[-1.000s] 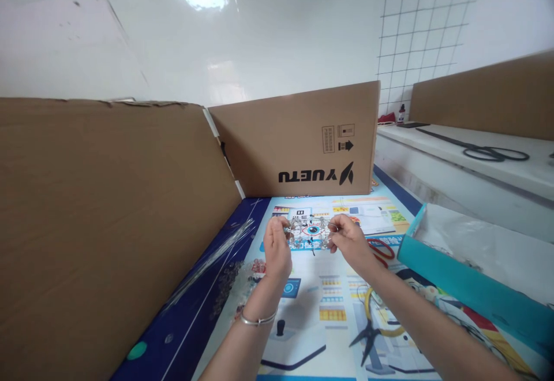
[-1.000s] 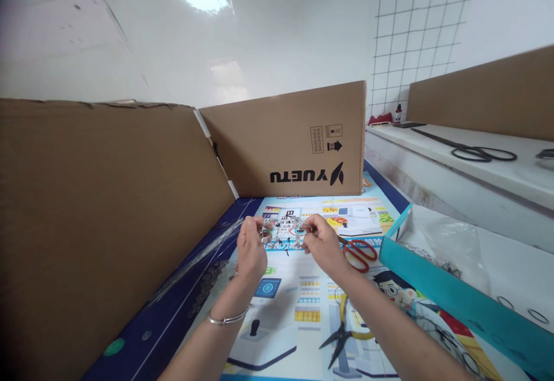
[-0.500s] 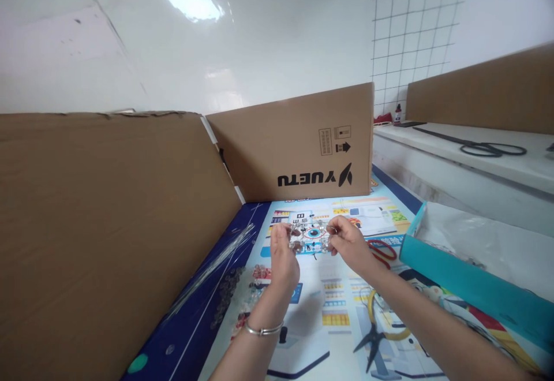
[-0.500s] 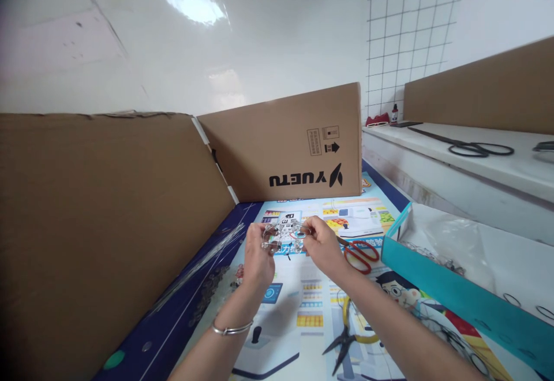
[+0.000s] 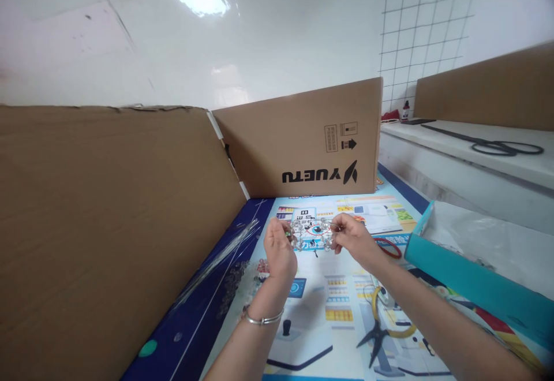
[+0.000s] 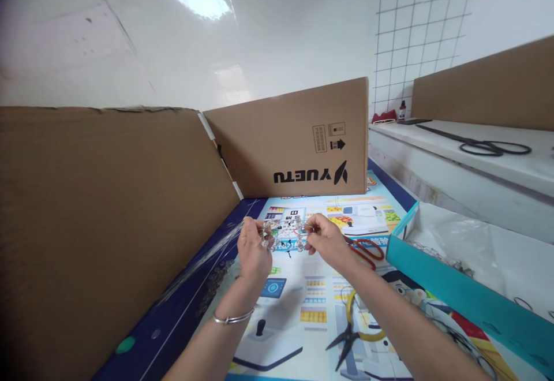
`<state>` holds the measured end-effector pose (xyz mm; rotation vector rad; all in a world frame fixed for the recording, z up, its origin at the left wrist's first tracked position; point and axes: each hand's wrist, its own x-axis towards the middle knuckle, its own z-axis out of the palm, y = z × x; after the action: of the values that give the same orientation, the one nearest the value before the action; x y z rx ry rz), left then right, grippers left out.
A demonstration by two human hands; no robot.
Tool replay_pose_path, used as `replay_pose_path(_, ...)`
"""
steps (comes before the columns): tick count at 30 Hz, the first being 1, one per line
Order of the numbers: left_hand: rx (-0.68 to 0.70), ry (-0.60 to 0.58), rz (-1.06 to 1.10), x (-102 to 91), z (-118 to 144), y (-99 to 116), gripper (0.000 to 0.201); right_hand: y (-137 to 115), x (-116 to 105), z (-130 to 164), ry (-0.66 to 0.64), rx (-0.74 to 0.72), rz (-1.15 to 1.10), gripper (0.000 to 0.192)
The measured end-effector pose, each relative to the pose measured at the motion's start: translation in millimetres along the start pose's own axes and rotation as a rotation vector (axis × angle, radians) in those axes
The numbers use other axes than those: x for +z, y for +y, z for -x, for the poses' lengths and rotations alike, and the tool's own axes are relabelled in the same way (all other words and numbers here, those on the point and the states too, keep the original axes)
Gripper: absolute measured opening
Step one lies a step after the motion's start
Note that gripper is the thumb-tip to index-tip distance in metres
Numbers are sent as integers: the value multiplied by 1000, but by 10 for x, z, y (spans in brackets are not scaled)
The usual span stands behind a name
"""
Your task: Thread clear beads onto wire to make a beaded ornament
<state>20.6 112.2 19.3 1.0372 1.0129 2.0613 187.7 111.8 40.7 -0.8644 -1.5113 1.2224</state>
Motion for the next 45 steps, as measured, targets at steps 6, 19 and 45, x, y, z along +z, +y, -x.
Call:
replay_pose_path(6,-21,-26,55,19,-8,56,35,-25,-89,-25,-134,13,-62,16)
replay_pose_path(19,-17,-118,28,-26,-92,158,34,-7,-197,-37,-336,-3,-92,29)
replay_pose_path(45,-42,-184,-12,-66,-97,19,35,34,-246,-25,-449,152,-137,63)
